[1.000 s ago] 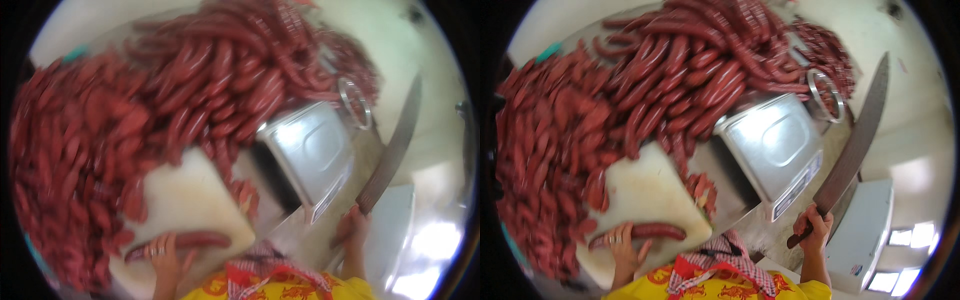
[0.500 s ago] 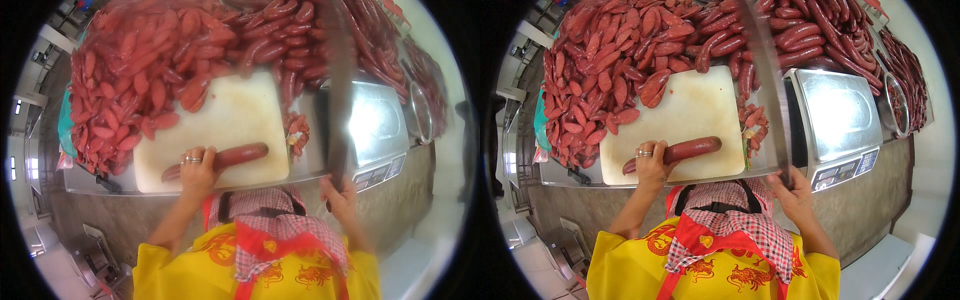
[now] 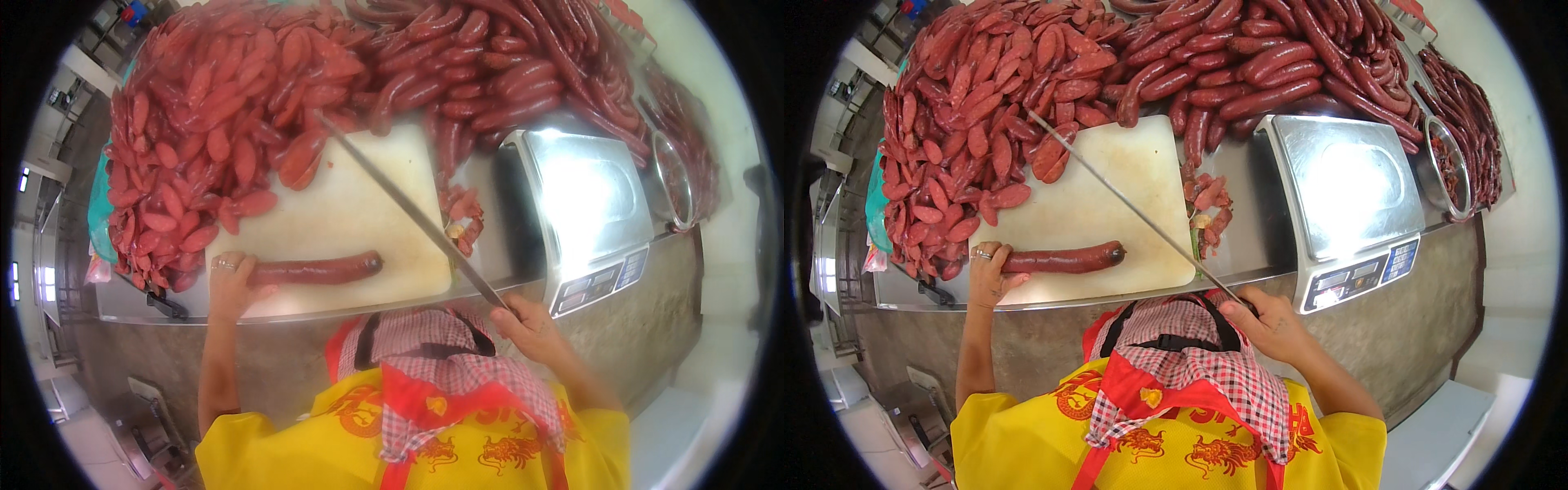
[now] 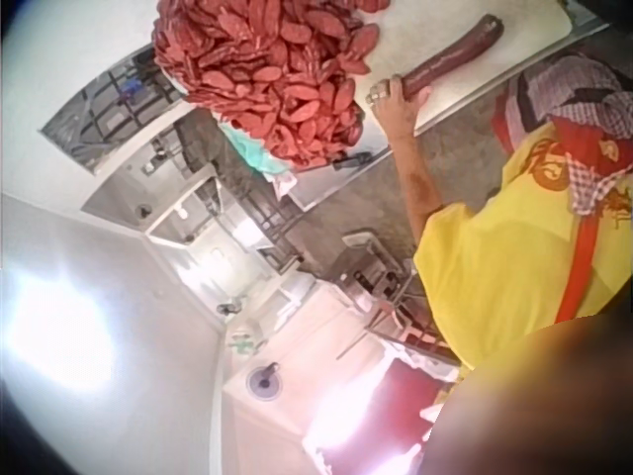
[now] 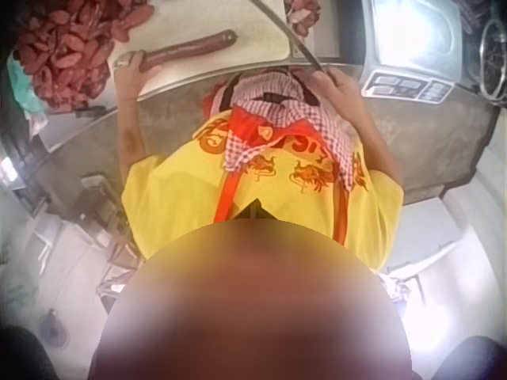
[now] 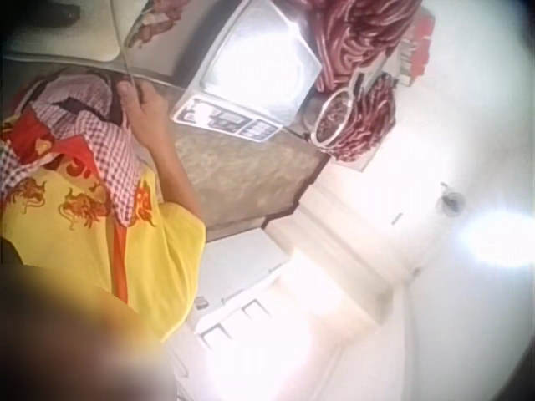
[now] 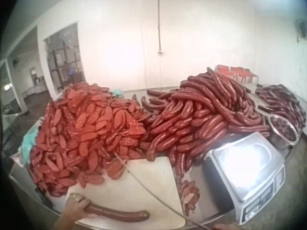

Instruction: The person moves a digital scale onto a stainless steel table, then uses a knife to slice long sausages into smaller pieces on a white cutting board. Sliced pieces are gathered and placed into a pile on the table.

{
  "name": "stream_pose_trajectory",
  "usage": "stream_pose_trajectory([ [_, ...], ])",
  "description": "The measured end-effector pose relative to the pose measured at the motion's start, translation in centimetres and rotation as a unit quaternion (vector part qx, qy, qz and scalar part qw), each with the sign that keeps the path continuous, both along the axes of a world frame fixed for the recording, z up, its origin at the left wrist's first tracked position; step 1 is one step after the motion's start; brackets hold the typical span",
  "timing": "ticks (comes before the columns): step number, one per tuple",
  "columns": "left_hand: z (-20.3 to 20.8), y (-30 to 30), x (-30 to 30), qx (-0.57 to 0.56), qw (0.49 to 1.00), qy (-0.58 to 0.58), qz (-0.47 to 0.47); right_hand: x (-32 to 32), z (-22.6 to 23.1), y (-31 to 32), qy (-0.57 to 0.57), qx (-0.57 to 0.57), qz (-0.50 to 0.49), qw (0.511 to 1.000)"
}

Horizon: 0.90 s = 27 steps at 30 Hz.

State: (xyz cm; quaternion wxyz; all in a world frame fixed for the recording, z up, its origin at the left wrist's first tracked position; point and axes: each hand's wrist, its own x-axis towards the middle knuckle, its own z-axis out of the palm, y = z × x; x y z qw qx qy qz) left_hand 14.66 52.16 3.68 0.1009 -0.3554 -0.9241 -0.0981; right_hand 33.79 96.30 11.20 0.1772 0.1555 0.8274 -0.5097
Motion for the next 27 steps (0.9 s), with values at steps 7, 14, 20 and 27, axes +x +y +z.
stream_pose_trajectory([
  [7,-2.2,10.7,3.2,0.16,0.985,0.055,-0.034,-4.0,-0.1,-1.2,-0.028,0.118,0.113,0.986],
  [14,-2.4,12.5,3.1,0.218,0.974,0.062,-0.031,-7.2,2.0,-2.0,-0.025,0.269,0.219,0.938],
  [20,-2.8,12.2,3.5,0.262,0.963,0.058,-0.011,-7.5,6.7,-0.6,-0.079,0.303,0.261,0.913],
  [27,-2.0,12.2,3.9,0.288,0.957,0.023,-0.004,-12.9,-4.2,-8.1,0.061,0.246,0.326,0.911],
])
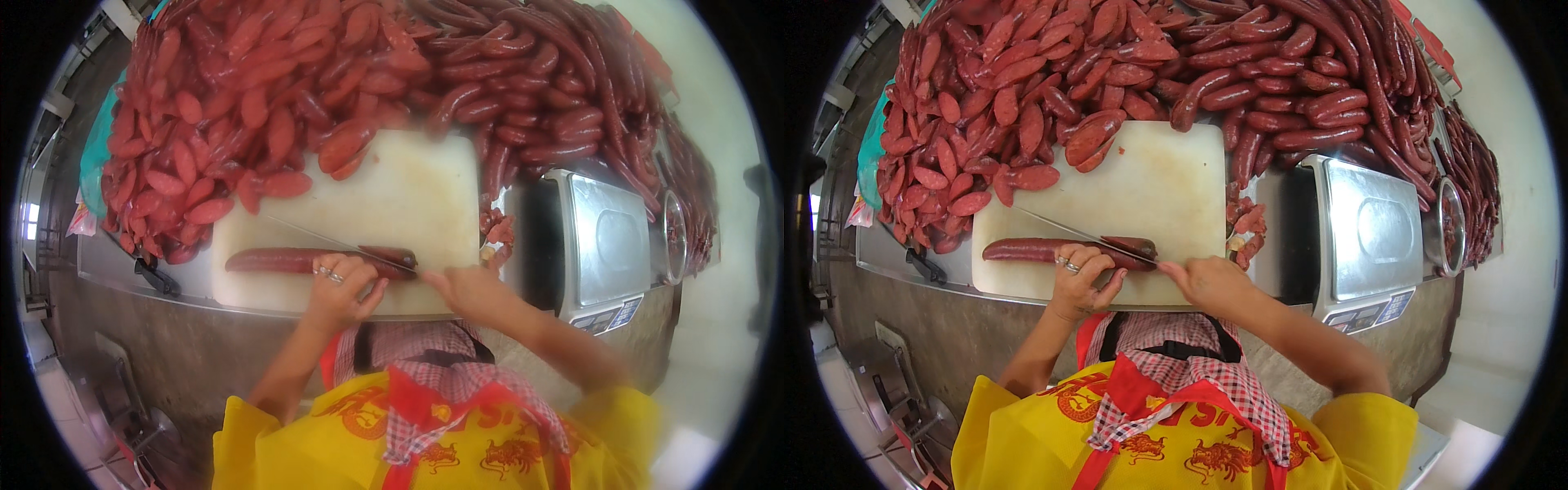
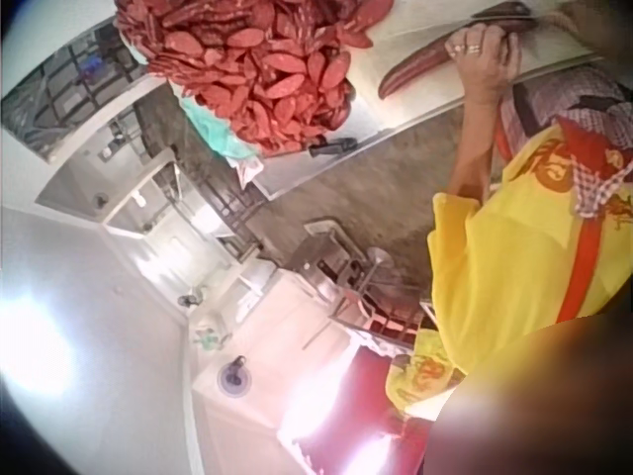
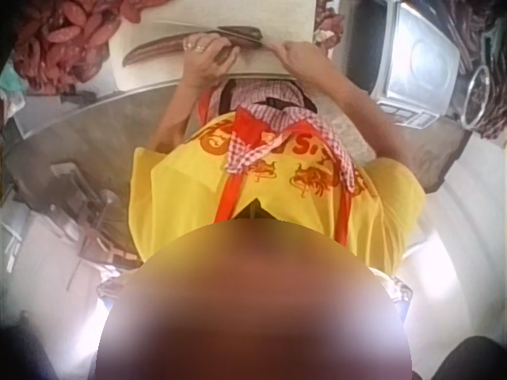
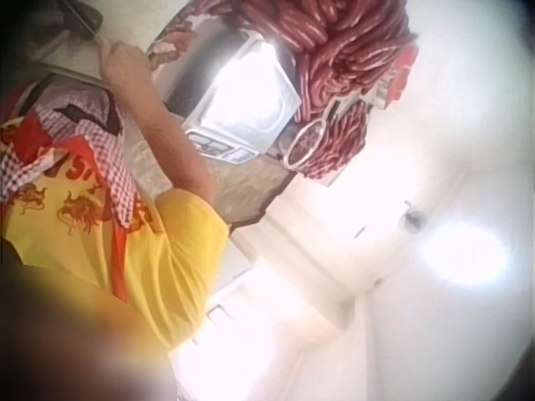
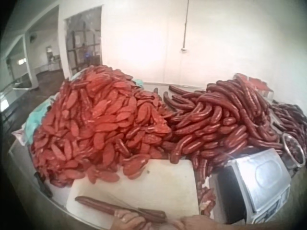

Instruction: The person moves a digital scale onto a stainless steel table, then uses a knife to slice long sausages into smaller pieces on a white cutting board. Sliced pieces are gathered and placed into a pile on the table.

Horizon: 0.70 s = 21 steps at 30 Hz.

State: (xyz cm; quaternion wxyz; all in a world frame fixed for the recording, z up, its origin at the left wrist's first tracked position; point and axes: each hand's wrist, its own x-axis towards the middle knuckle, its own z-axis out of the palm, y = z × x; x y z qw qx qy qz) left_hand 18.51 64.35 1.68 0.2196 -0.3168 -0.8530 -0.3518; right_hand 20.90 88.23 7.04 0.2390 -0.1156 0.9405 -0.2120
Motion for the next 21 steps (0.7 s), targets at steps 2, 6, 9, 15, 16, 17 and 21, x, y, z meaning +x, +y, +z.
stream_pose_trajectory([
  [2,0.2,-0.3,0.0,-0.014,1.0,-0.004,0.0,-0.7,-1.1,-0.9,-0.028,0.007,-0.029,0.999],
  [6,0.4,-1.6,-0.4,-0.041,0.999,-0.009,-0.002,2.1,3.1,1.9,-0.001,0.006,0.052,0.999],
  [9,0.2,-1.9,-0.5,-0.039,0.999,-0.002,0.003,7.1,8.0,4.9,-0.109,0.039,-0.116,0.987],
  [15,-0.2,-1.9,-0.2,-0.022,0.999,-0.027,-0.004,5.6,4.4,2.8,-0.06,-0.004,-0.088,0.994],
  [16,-0.3,-2.0,-0.1,-0.018,0.999,-0.035,0.003,3.9,1.8,1.1,-0.037,0.001,-0.055,0.998],
  [17,-0.4,-2.0,-0.1,-0.024,0.999,-0.03,-0.004,2.4,0.0,-0.7,-0.023,0.016,-0.027,0.999],
  [21,-0.4,-3.0,0.0,-0.044,0.999,-0.004,0.03,0.3,-1.8,-3.1,0.012,-0.029,0.008,0.999],
])
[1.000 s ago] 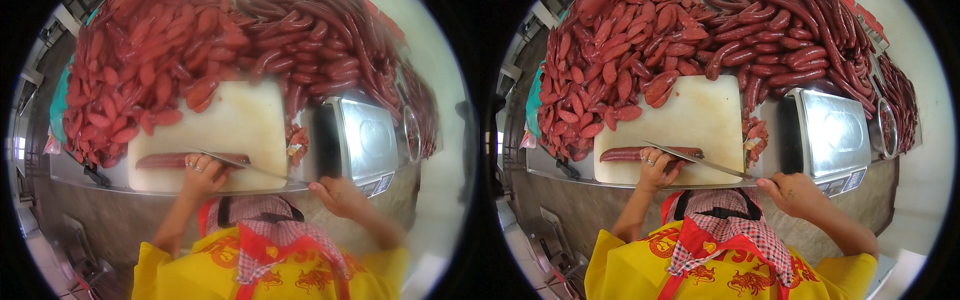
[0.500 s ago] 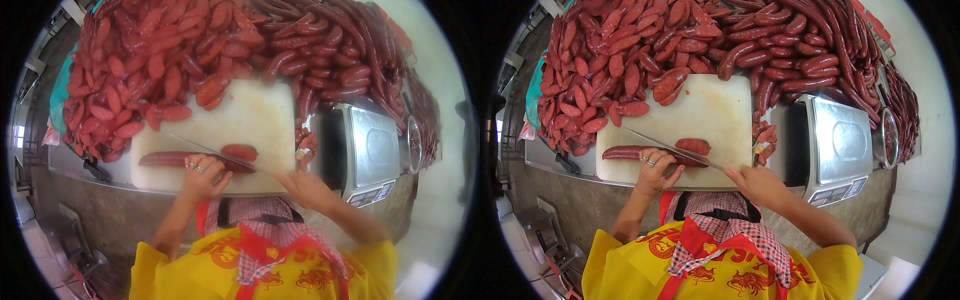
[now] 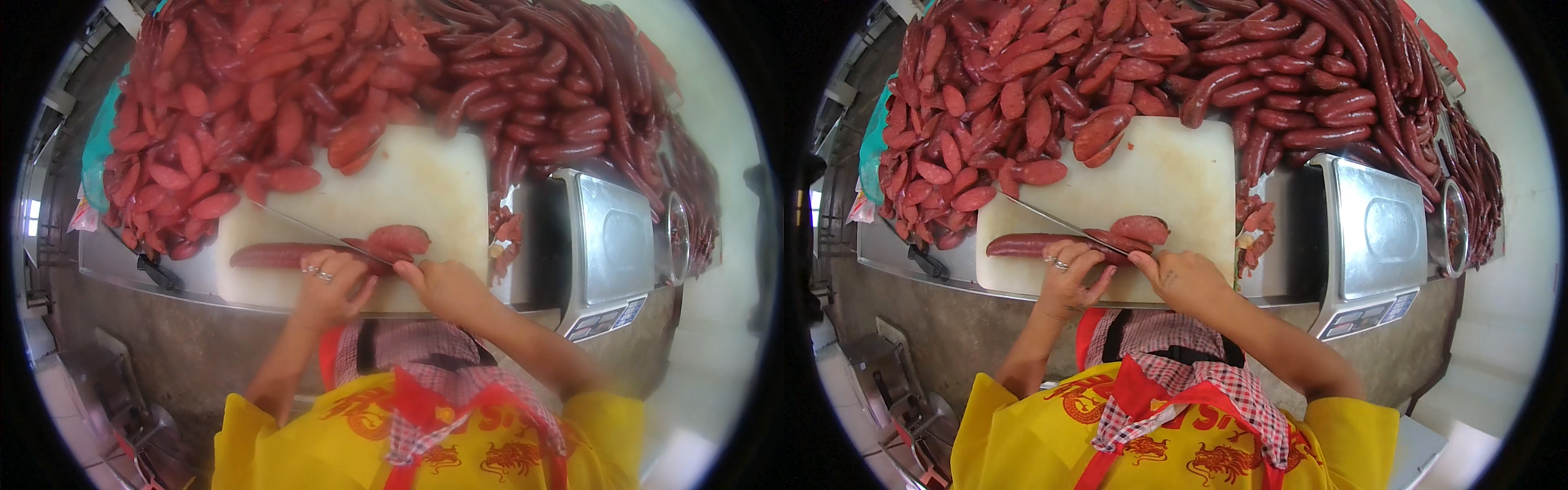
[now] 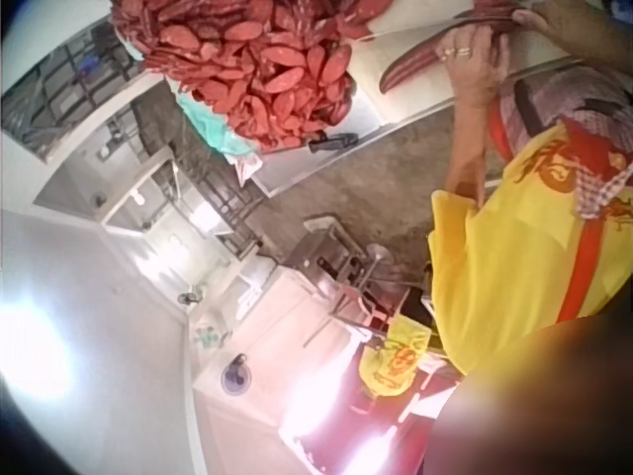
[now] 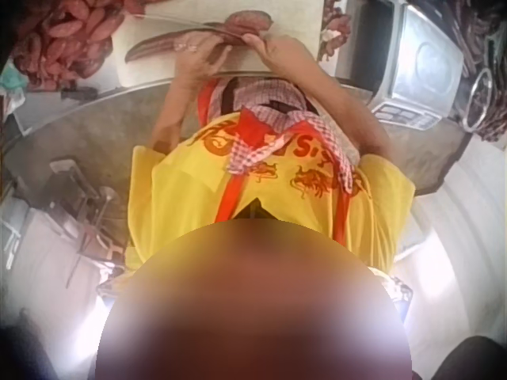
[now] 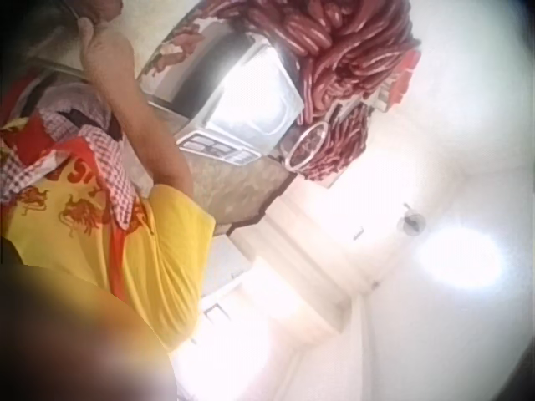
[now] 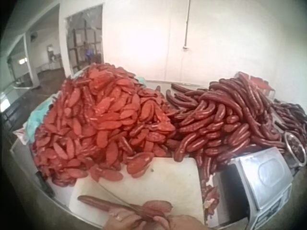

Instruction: The person moves a digital scale onto a stainless steel table, then uses a knife to slice long sausages into smaller pieces on a white cutting board. Sliced pieces are gathered and placed into a pile on the table.

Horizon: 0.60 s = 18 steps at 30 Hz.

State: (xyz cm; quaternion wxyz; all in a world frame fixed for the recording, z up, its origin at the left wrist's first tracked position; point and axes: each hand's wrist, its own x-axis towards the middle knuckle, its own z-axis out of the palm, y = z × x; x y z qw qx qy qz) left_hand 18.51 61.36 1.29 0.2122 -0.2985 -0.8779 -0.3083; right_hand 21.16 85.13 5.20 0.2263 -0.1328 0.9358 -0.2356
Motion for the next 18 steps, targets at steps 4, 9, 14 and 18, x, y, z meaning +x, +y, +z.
stream_pose_trajectory([
  [4,0.1,-1.4,-0.4,0.001,1.0,0.007,0.016,3.8,5.3,3.0,-0.029,0.004,-0.086,0.996],
  [9,-0.2,-1.6,-0.1,0.009,1.0,-0.019,0.007,7.9,10.3,6.0,-0.121,0.087,-0.13,0.98],
  [14,-0.3,-1.5,0.2,0.003,0.999,-0.038,0.013,1.6,3.2,-0.3,-0.054,0.06,-0.087,0.993],
  [18,0.3,-2.2,0.0,0.0,0.999,-0.001,0.043,-0.4,2.1,-2.1,-0.027,-0.001,-0.016,0.999],
])
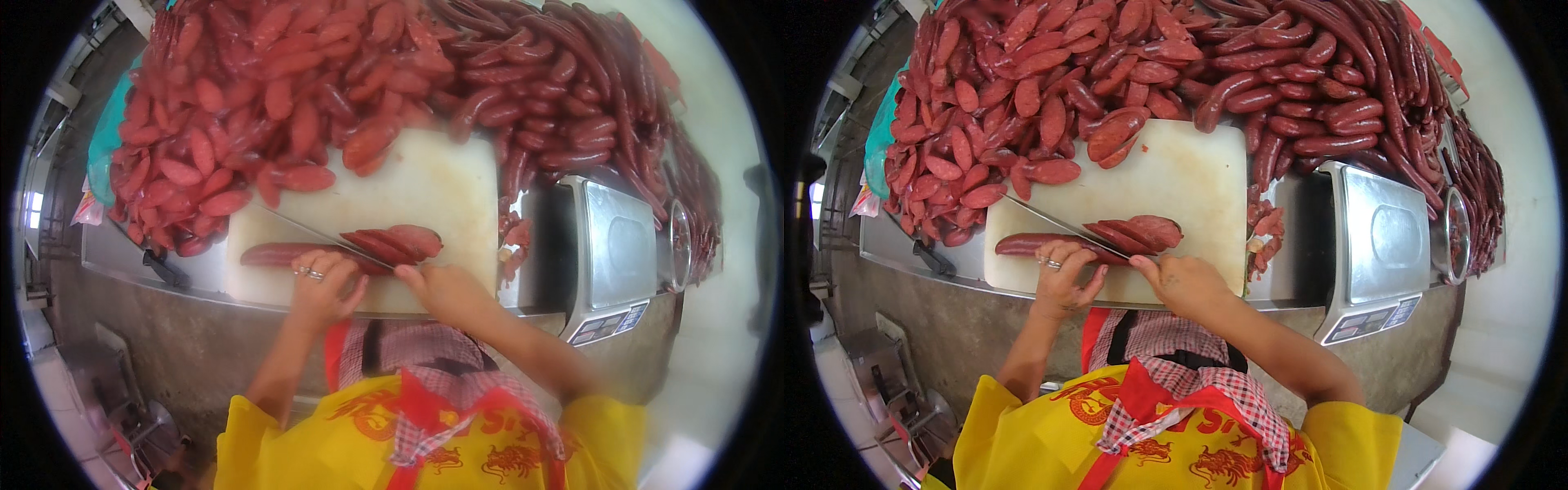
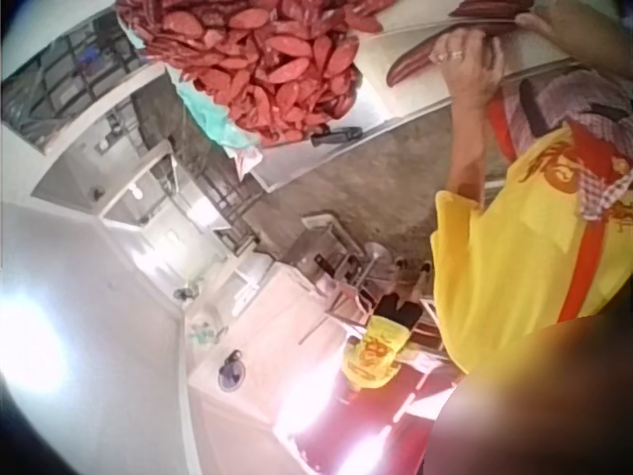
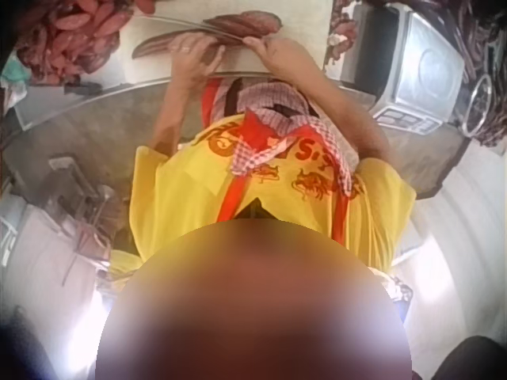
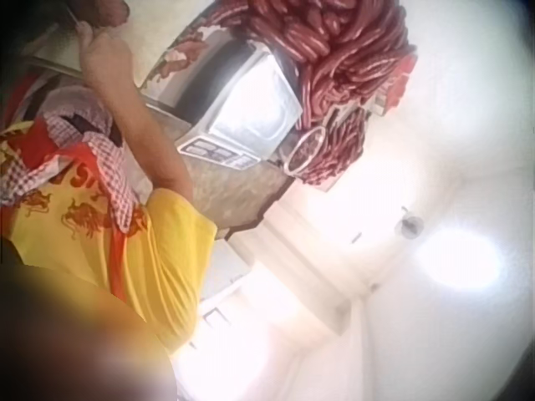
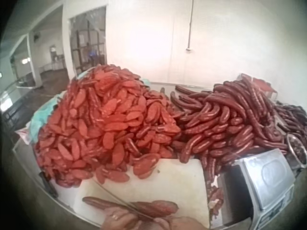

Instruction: The person moves a digital scale onto a stainless steel table, then uses a knife to slice long sausages into smaller pieces on a white cutting board. Sliced pieces are gathered and placed into a pile on the table.

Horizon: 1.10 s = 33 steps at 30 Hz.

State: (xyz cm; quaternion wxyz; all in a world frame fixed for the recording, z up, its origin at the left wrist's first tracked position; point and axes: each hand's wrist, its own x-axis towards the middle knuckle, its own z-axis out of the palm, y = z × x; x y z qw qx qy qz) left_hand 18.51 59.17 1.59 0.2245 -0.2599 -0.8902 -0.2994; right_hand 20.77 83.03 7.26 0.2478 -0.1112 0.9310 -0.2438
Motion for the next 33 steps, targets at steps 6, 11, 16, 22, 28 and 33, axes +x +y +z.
stream_pose_trajectory([
  [6,0.3,-1.9,-0.5,-0.012,1.0,-0.005,0.004,7.1,7.8,5.7,-0.06,0.075,-0.075,0.993],
  [11,-0.5,-1.8,0.3,-0.003,1.0,-0.016,0.009,6.1,5.2,4.6,-0.073,0.09,-0.077,0.99],
  [16,-0.8,-2.1,0.9,-0.01,1.0,0.004,0.02,-1.0,-1.2,-3.6,0.077,0.003,0.01,0.997],
  [22,-0.4,-4.8,0.1,0.02,0.999,0.003,0.05,2.6,5.2,1.4,-0.08,0.065,-0.056,0.993],
  [28,-0.9,-4.9,-0.1,0.034,0.998,-0.031,0.049,5.3,6.0,2.8,-0.097,0.056,-0.077,0.991],
  [33,-0.8,-5.2,0.3,0.025,0.999,-0.028,0.036,-1.4,-0.5,-4.9,0.001,-0.003,0.014,1.0],
])
